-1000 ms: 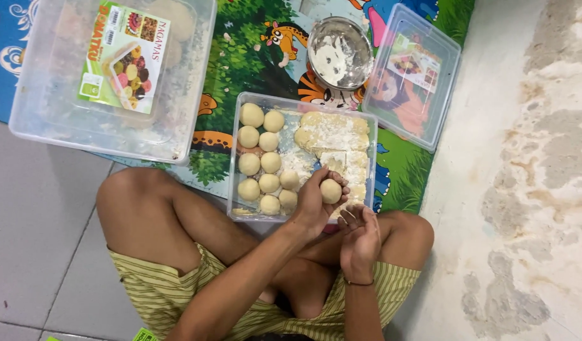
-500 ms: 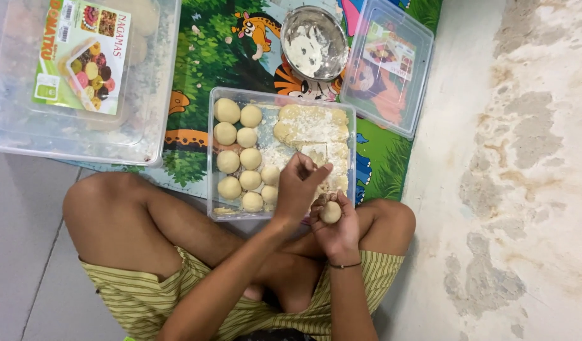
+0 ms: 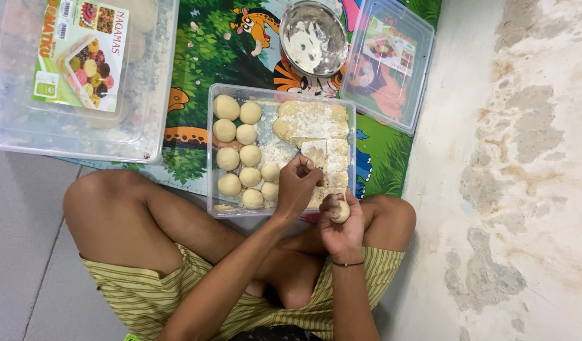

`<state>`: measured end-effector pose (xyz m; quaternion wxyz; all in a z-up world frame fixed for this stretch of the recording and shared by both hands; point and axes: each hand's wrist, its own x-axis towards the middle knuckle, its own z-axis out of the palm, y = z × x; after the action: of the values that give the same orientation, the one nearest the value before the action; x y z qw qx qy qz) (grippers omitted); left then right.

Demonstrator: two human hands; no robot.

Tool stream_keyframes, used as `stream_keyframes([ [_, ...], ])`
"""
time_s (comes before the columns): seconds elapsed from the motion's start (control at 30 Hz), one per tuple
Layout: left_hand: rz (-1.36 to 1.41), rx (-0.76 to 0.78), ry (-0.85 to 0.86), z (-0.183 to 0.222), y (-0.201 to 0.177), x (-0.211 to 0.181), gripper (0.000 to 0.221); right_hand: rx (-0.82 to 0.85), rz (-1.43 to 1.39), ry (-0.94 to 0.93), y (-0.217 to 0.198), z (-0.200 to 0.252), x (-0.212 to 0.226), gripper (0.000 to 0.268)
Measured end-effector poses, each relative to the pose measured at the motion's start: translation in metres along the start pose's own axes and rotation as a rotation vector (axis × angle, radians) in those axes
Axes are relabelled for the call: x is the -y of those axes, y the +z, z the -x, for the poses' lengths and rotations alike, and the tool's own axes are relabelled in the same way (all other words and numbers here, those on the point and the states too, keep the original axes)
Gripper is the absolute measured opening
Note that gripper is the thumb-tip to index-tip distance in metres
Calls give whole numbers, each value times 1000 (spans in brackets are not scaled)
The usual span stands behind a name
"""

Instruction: Shaping small portions of dough into balls by rolling them between the palms and arranging them in a plastic tray.

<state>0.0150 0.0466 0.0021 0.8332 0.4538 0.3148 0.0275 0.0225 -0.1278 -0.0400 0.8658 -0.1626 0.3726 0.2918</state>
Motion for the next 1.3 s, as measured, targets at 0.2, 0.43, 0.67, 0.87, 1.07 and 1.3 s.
stream_keyframes([
  [0.2,273,84,7,-11,-3,22,6,112,-140,26,9,12,2,14],
  [0.43,648,225,-223,-13,-3,21,24,-86,187,-131,7,10,-8,24],
  [0.67,737,236,-161,-22,-8,33,27,-211,250,-190,6,5,-13,13],
  [0.87,789,289,-134,-21,-9,34,33,-223,189,-177,16,13,-15,13],
  [1.07,851,378,-127,-24,-12,42,49,-196,195,-83,-1,4,-5,16],
  [1.3,863,417,-126,-21,-14,34,58,-176,312,-89,-6,4,-7,25],
])
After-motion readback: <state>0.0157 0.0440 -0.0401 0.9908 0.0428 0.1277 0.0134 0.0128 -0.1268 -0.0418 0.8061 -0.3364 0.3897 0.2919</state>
